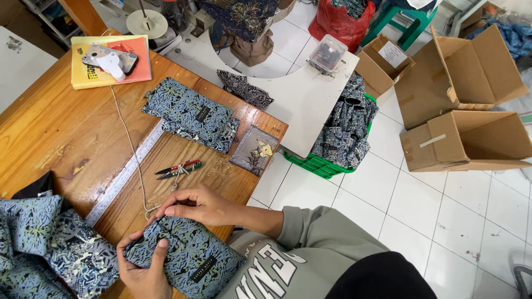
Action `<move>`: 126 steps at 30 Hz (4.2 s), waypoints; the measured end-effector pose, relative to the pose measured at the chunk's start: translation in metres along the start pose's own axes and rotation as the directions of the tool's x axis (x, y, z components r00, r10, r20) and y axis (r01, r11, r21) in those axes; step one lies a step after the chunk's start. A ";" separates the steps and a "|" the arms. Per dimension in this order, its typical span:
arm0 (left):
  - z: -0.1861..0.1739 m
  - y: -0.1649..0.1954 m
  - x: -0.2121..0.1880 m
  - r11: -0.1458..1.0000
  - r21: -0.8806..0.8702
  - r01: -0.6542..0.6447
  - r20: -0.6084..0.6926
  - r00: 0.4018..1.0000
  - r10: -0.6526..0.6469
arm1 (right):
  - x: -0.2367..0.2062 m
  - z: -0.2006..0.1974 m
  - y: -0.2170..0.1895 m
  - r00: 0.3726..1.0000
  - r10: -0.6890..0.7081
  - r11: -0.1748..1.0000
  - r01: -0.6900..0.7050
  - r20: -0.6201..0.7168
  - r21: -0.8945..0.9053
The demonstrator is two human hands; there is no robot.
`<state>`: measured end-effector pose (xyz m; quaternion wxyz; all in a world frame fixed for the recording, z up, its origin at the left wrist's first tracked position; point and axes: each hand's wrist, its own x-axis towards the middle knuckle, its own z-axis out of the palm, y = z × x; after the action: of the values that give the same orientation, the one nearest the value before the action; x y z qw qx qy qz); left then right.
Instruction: The person inspects and finishes small patterned fabric pouches on a wooden table. They open the pouches, pull out black fabric pieces, trim loose threads with scissors, and fold the pouches. Finished pouches are placed into a green basket.
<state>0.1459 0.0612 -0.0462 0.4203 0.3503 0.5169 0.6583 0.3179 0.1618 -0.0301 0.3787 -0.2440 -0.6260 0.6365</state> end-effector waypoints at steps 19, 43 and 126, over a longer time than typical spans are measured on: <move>0.014 -0.050 0.014 0.985 -0.143 -0.097 0.114 0.987 0.113 | -0.057 -0.091 -0.057 0.723 -0.311 0.949 0.269 -0.617 -0.163; 0.071 -0.084 0.034 0.949 0.280 -0.147 0.403 0.915 0.022 | -0.436 -0.134 -0.178 -0.568 -0.788 0.161 -0.562 0.237 -0.812; -0.012 -0.076 -0.009 0.921 -0.066 0.385 -0.030 0.922 -0.387 | 0.141 -0.194 -0.016 0.889 0.255 0.908 -0.356 -0.381 -0.222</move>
<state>0.1535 0.0565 -0.1228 0.5410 0.2151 0.5648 0.5849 0.3898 0.3904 -0.0098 0.3365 -0.4997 -0.5888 0.5389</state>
